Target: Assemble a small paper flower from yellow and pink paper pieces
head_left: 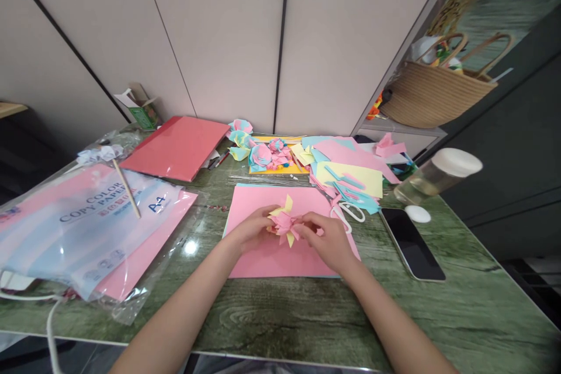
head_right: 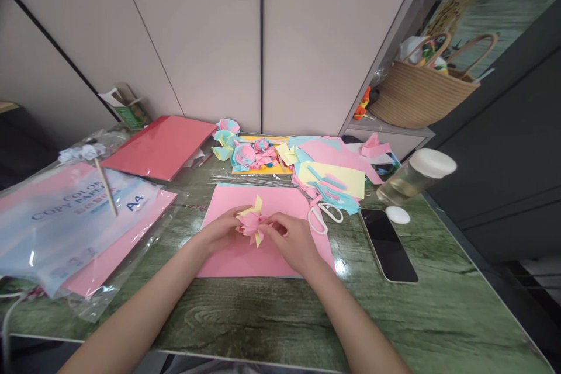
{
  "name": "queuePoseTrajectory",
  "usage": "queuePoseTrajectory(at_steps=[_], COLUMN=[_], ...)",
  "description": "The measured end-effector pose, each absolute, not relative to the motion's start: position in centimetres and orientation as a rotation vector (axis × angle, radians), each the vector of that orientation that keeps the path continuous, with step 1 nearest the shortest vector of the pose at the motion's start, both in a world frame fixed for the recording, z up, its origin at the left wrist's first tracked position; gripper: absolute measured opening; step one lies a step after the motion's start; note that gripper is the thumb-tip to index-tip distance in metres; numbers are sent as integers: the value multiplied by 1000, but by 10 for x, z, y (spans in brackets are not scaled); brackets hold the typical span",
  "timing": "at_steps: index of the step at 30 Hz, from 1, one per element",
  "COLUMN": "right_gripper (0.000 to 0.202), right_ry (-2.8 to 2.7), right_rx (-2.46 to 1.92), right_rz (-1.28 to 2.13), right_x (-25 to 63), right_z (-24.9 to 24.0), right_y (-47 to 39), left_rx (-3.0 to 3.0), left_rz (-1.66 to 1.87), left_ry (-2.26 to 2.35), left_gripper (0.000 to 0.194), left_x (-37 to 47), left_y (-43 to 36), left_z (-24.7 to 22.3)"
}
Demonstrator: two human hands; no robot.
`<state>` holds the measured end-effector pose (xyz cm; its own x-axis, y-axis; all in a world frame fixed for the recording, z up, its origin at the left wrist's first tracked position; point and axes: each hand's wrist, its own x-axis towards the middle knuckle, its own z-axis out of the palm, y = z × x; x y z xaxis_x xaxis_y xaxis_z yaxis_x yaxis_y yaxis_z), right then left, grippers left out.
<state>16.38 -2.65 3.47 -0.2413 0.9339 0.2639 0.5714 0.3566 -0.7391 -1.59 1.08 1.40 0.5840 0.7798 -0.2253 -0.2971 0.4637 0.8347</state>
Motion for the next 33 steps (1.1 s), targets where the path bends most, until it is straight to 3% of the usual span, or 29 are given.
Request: queuePoseTrajectory(at_steps=[3, 6, 14, 21, 28, 33], right_gripper=[9, 6, 15, 15, 21, 8], right_ry=[-1807, -1767, -1920, -2119, -2113, -1859], right_rx=[-1343, -1292, -1004, -882, -871, -986], right_rz=[809, 706, -99, -439, -392, 15], right_x=[160, 157, 156, 162, 161, 154], right_z=[40, 37, 20, 21, 19, 24], right_y=[-26, -28, -29, -29, -30, -35], left_rx=[817, 738, 771, 806, 688, 446], left_rz=[743, 732, 863, 872, 796, 678], left_ry=[659, 629, 637, 652, 642, 556], left_gripper=[18, 19, 26, 33, 21, 22], left_x=[-15, -13, -6, -6, -7, -11], left_y=[11, 10, 7, 10, 8, 8], left_z=[12, 9, 6, 6, 6, -2])
